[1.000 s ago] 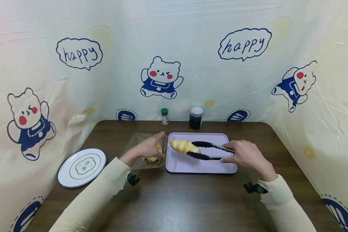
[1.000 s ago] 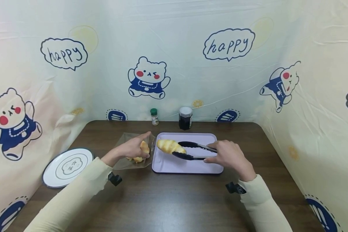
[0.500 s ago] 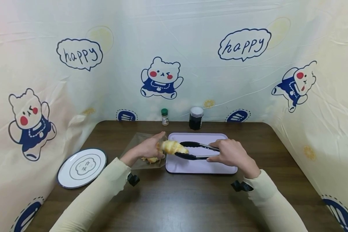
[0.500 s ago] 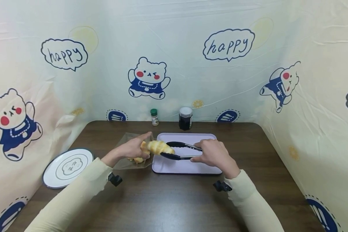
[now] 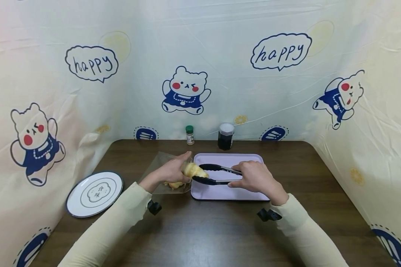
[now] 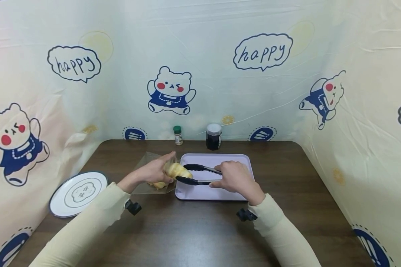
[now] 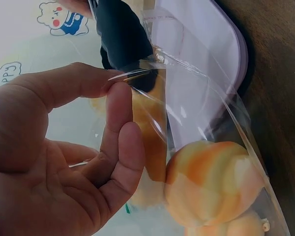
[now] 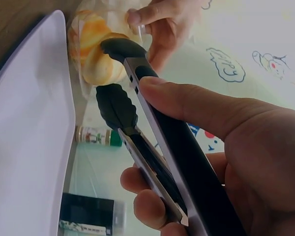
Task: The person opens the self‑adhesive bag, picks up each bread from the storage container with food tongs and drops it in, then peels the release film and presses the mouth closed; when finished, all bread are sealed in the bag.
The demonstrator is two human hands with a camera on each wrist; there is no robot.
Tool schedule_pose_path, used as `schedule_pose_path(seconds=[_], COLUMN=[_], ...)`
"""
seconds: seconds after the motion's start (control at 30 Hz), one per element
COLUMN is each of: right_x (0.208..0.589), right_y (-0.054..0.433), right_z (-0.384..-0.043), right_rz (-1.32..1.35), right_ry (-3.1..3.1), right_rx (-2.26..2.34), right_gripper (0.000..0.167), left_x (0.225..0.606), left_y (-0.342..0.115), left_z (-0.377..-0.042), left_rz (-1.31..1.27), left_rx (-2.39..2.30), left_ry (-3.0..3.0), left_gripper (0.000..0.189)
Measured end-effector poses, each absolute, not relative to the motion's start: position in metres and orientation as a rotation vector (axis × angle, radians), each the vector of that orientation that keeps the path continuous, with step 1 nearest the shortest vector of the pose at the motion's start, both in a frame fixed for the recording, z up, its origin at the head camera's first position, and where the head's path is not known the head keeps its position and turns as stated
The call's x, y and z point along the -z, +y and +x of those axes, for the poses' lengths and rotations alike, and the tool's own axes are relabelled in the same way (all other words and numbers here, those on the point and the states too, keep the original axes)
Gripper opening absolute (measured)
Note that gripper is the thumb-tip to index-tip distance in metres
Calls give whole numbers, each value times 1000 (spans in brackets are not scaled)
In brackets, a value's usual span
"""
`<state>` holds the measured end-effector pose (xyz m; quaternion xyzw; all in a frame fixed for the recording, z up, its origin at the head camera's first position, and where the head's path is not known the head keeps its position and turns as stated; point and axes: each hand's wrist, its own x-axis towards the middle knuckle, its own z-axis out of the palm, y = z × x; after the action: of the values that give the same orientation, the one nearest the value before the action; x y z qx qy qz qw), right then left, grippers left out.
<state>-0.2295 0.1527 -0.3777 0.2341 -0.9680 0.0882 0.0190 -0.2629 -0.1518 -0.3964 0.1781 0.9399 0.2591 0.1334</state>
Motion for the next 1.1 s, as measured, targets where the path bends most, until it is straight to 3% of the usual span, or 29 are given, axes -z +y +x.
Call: schedule_pose_path(seconds=[1.1], right_x=[389], right_y=[132], right_z=[-230], right_rz=[669], right_ry=[-3071], right_rx=[-335], right_gripper=[51], left_x=[395], left_y=[-148], left_z=[-261], left_rz=[448], left_rx=[-646], left_ry=[2768], left_gripper=[108])
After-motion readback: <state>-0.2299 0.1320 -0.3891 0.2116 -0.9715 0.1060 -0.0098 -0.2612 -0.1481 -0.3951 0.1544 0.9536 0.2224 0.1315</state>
